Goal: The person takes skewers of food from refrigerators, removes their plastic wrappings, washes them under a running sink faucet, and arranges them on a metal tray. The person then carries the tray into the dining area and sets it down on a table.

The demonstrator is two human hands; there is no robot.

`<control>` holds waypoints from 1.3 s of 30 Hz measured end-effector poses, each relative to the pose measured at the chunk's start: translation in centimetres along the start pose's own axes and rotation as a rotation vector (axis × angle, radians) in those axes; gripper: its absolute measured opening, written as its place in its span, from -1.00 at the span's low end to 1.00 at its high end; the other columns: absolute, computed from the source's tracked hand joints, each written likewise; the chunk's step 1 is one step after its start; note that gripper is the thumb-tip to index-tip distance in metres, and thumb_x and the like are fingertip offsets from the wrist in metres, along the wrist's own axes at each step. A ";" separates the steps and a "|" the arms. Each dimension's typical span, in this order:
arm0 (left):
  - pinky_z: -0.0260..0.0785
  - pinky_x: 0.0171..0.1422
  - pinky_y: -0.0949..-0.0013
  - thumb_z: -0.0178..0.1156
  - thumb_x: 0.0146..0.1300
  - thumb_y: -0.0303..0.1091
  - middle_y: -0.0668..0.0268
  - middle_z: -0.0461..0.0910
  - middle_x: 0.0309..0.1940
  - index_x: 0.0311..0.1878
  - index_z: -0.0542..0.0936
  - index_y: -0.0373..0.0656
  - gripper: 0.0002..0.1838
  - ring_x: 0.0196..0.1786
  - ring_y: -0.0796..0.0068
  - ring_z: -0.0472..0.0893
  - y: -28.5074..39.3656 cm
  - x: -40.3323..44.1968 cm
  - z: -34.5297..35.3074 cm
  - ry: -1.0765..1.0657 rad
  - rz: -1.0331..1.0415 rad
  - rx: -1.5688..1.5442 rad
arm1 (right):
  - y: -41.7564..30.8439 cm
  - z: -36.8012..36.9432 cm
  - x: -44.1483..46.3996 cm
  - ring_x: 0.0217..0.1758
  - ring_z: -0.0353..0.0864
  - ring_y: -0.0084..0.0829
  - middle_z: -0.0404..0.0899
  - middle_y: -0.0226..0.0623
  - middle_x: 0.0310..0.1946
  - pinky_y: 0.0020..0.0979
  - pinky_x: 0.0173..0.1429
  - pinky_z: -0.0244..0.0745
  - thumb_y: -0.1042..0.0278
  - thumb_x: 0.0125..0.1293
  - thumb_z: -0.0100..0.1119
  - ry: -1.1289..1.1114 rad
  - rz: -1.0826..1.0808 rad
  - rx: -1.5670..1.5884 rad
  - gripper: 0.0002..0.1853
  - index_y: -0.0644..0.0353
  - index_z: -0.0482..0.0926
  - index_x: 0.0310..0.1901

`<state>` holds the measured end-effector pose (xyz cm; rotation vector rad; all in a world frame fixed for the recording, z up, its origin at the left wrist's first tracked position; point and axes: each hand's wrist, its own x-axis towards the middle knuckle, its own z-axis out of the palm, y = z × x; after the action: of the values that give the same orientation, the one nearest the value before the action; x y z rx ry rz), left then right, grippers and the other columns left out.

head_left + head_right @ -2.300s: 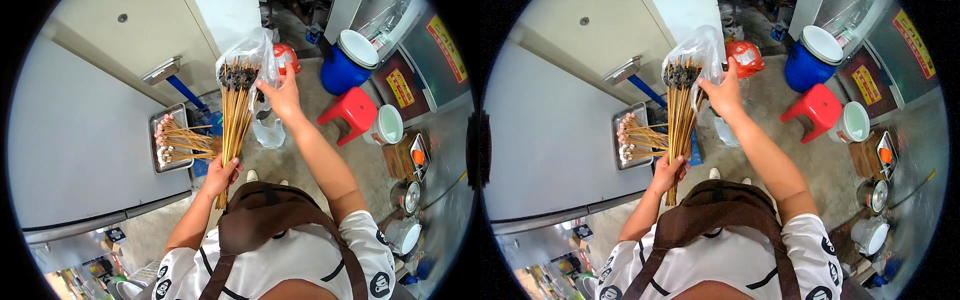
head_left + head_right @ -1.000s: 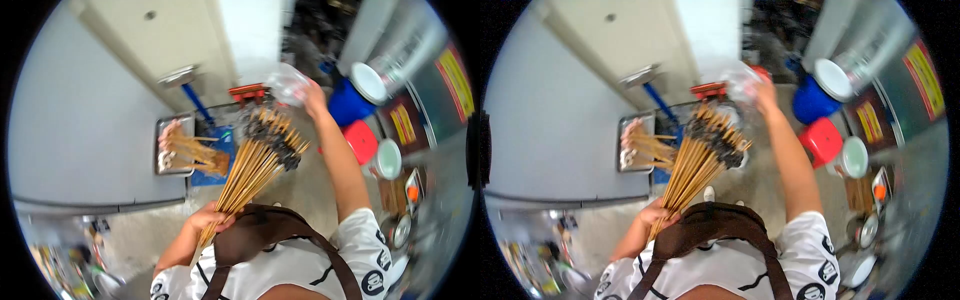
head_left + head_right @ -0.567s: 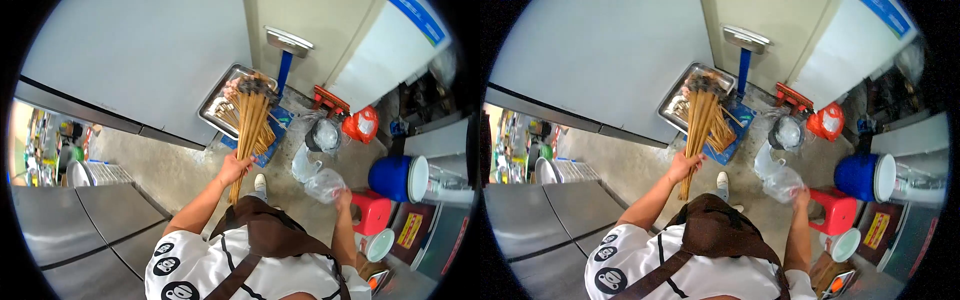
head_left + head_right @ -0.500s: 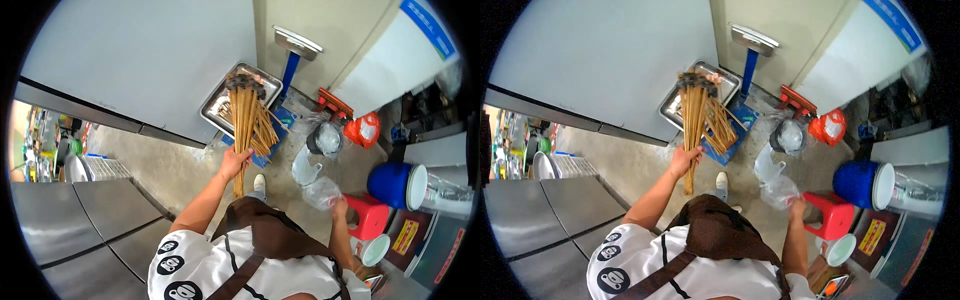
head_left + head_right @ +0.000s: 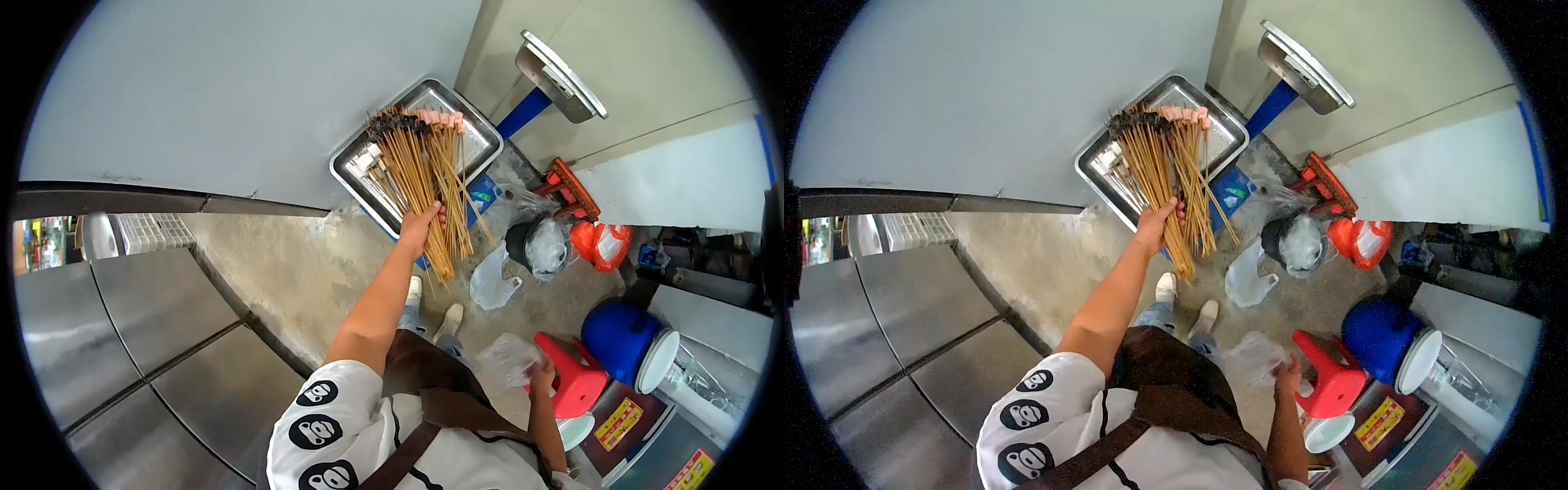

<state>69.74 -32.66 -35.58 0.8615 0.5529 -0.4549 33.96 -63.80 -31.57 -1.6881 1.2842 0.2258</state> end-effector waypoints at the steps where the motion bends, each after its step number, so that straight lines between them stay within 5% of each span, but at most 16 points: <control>1: 0.45 -0.40 0.44 0.20 0.20 -0.32 0.26 0.53 -0.36 -0.21 0.46 -0.25 -0.78 -0.44 0.52 0.50 -0.5 0.3 0.2 0.012 -0.006 0.010 | 0.1 0.0 0.8 -0.46 0.48 -0.52 0.54 -0.14 -0.28 -0.46 -0.45 0.42 0.63 0.21 -0.09 -0.006 0.005 -0.008 -0.52 0.20 0.19 0.19; 4: 0.44 -0.29 0.38 0.16 0.23 -0.32 0.21 0.53 -0.29 -0.12 0.40 -0.28 -0.73 -0.31 0.46 0.52 -1.6 0.5 0.7 0.219 0.076 0.159 | 2.0 -0.3 3.8 -0.42 0.49 -0.54 0.53 -0.26 -0.28 -0.51 -0.34 0.44 0.60 0.13 -0.04 -0.017 -0.152 0.046 -0.57 0.31 0.32 0.10; 6: 0.39 -0.09 0.33 0.15 0.23 -0.33 0.16 0.54 -0.21 -0.01 0.38 -0.33 -0.66 -0.17 0.38 0.51 -2.8 1.1 0.1 0.239 0.309 0.355 | 4.0 -0.6 6.9 -0.27 0.54 -0.44 0.53 -0.21 -0.18 -0.46 -0.18 0.46 0.59 0.11 -0.01 -0.029 -0.204 -0.097 -0.56 0.32 0.34 0.10; 8: 0.37 -0.04 0.34 0.18 0.19 -0.32 0.13 0.55 -0.16 0.00 0.38 -0.36 -0.61 -0.14 0.37 0.52 -1.8 -0.1 0.4 0.345 0.269 0.578 | 5.7 -0.9 9.7 -0.07 0.52 -0.19 0.49 -0.03 -0.06 -0.33 0.07 0.38 0.49 0.09 0.08 0.024 -0.402 -0.336 -0.54 0.28 0.38 0.09; 10: 0.36 -0.04 0.32 0.17 0.20 -0.24 0.11 0.54 -0.16 0.00 0.37 -0.36 -0.57 -0.14 0.35 0.51 0.0 -3.2 2.2 0.334 0.293 0.513 | 3.2 -0.8 10.1 -0.06 0.52 -0.15 0.49 -0.01 -0.04 -0.31 0.08 0.36 0.46 0.07 0.10 -0.036 -0.392 -0.369 -0.51 0.27 0.37 0.10; 11: 0.33 -0.02 0.32 0.11 0.24 -0.21 0.12 0.51 -0.11 0.03 0.37 -0.36 -0.57 -0.11 0.37 0.47 -1.2 -1.7 -0.7 0.431 0.336 0.800 | 2.8 -0.7 10.9 -0.07 0.52 -0.19 0.50 -0.02 -0.07 -0.33 0.07 0.37 0.49 0.06 0.10 -0.031 -0.362 -0.371 -0.51 0.27 0.37 0.10; 14: 0.20 0.21 0.37 0.09 0.24 -0.26 0.09 0.41 0.08 0.23 0.24 -0.36 -0.44 0.10 0.37 0.40 -1.6 -3.2 -3.3 0.297 0.384 0.613 | -2.8 -0.8 11.5 -0.07 0.52 -0.33 0.52 -0.06 -0.12 -0.41 0.04 0.38 0.55 0.06 0.08 -0.030 -0.147 -0.224 -0.51 0.26 0.36 0.11; 21: 0.18 0.28 0.21 0.11 0.26 -0.19 0.12 0.21 0.27 0.28 0.21 -0.28 -0.40 0.30 0.24 0.25 -6.4 -14.5 -4.6 0.508 0.114 0.655 | -5.4 -2.3 22.8 -0.08 0.50 -0.39 0.49 -0.18 -0.05 -0.41 0.00 0.41 0.54 0.15 0.05 0.091 -0.453 0.273 -0.55 0.28 0.35 0.12; 23: 0.20 0.26 0.21 0.10 0.27 -0.22 0.12 0.21 0.27 0.27 0.22 -0.27 -0.43 0.29 0.23 0.26 -8.7 -17.2 -4.9 0.556 0.042 0.647 | -9.0 -2.8 23.8 0.09 0.41 -0.34 0.40 -0.10 0.06 -0.38 0.15 0.32 0.53 0.15 0.07 0.051 -0.396 0.358 -0.50 0.31 0.28 0.17; 27: 0.30 0.11 0.33 0.14 0.21 -0.30 0.11 0.39 0.12 0.24 0.28 -0.27 -0.46 0.09 0.33 0.42 -11.4 -21.0 -4.4 0.659 -0.073 0.711 | -10.5 -3.5 27.9 0.30 0.17 -0.12 0.18 0.11 0.23 -0.24 0.35 0.07 0.30 0.05 0.29 0.283 -0.376 -0.034 -0.17 0.46 0.05 0.27; 29: 0.24 0.20 0.29 0.13 0.20 -0.31 0.05 0.40 0.12 0.21 0.34 -0.21 -0.50 0.18 0.22 0.38 -12.7 -22.3 -5.3 0.649 -0.106 0.763 | -9.9 -3.9 28.7 0.31 0.13 -0.02 0.10 0.19 0.26 -0.22 0.37 0.03 0.10 0.04 0.31 0.326 -0.460 -0.129 -0.17 0.52 0.17 0.20; 31: 0.20 0.25 0.27 0.14 0.18 -0.30 0.01 0.37 0.15 0.19 0.36 -0.20 -0.51 0.21 0.17 0.35 -13.8 -23.6 -5.6 0.627 -0.046 0.857 | -7.8 -3.4 29.8 0.12 0.38 -0.05 0.32 0.19 0.14 -0.22 0.23 0.23 0.02 0.10 0.24 0.429 -0.599 -0.369 -0.35 0.49 0.40 0.02; 33: 0.16 0.29 0.25 0.15 0.17 -0.29 -0.02 0.34 0.17 0.17 0.39 -0.19 -0.52 0.25 0.12 0.32 -14.4 -24.6 -5.5 0.589 0.007 0.961 | -8.3 -3.5 27.8 -0.22 0.55 -0.17 0.58 0.01 -0.18 -0.24 -0.02 0.41 0.00 0.18 0.15 0.053 -0.376 -0.329 -0.52 0.38 0.54 -0.20; 35: 0.12 0.33 0.23 0.17 0.14 -0.24 -0.06 0.29 0.21 0.14 0.42 -0.22 -0.50 0.27 0.06 0.28 -14.9 -25.4 -5.5 0.581 -0.054 0.972 | -8.6 -1.3 22.3 -0.31 0.53 -0.39 0.60 -0.27 -0.50 -0.32 -0.07 0.40 0.13 0.24 0.07 -0.085 -0.506 -0.225 -0.66 0.28 0.61 -0.44; 37: 0.09 0.35 0.20 0.19 0.12 -0.21 -0.08 0.22 0.25 0.15 0.40 -0.22 -0.47 0.30 0.01 0.23 -16.3 -26.0 -7.3 0.579 -0.027 0.979 | -4.8 2.1 21.1 -0.30 0.52 -0.45 0.59 -0.29 -0.39 -0.39 -0.16 0.42 0.26 0.24 0.07 -0.371 -0.707 0.068 -0.78 0.25 0.58 -0.33; 39: 0.08 0.36 0.19 0.18 0.11 -0.20 -0.13 0.18 0.26 0.15 0.40 -0.21 -0.46 0.33 -0.02 0.18 -15.8 -27.2 -6.5 0.603 -0.109 1.084 | -2.0 6.6 18.9 -0.30 0.50 -0.50 0.56 -0.32 -0.18 -0.48 -0.14 0.41 0.41 0.23 0.06 -0.437 -0.703 -0.079 -0.82 0.21 0.50 -0.14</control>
<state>37.93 -32.33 -31.33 2.0516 0.9219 -0.5988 46.21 -70.93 -45.85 -1.9164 0.3288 0.2054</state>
